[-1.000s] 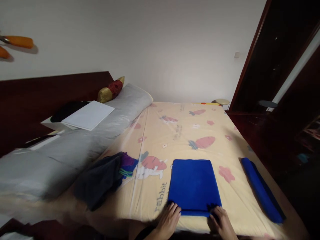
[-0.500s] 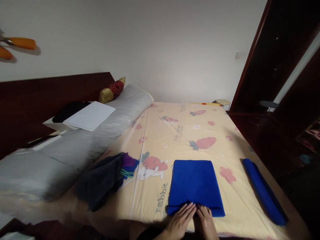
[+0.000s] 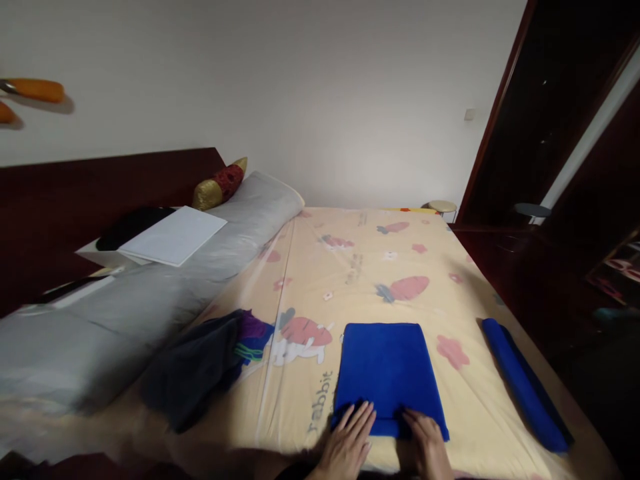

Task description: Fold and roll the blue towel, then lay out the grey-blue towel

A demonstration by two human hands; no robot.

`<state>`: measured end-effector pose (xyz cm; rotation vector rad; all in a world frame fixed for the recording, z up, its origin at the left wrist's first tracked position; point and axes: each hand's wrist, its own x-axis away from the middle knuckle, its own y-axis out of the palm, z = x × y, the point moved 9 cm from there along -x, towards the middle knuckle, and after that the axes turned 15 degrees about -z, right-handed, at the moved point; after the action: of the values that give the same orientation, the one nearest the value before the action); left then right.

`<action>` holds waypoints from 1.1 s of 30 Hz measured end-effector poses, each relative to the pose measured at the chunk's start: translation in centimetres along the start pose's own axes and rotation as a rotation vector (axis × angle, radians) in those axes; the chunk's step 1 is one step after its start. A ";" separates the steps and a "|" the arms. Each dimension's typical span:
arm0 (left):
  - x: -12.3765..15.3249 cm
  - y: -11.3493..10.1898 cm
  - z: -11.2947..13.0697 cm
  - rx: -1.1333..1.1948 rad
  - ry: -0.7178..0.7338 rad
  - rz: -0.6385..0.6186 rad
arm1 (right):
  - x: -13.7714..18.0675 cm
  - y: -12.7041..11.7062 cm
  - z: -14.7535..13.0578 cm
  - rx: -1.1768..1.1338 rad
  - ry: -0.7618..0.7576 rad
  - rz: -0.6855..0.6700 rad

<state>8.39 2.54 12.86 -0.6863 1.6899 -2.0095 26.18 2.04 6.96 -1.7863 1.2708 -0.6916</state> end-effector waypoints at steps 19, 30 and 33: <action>-1.2 0.4 -0.5 0.002 0.041 -0.005 | -2.4 1.8 -3.4 0.125 -0.093 -0.080; 3.5 -1.1 -7.0 -0.142 -0.107 0.010 | 1.5 -2.8 5.0 0.189 0.141 0.145; 3.6 0.4 -6.6 -0.153 -0.076 0.030 | 3.3 -3.4 6.3 0.122 0.261 0.251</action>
<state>1.53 5.40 11.88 -0.7739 1.8112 -1.8240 34.00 1.37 6.59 -1.4402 1.5589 -0.8580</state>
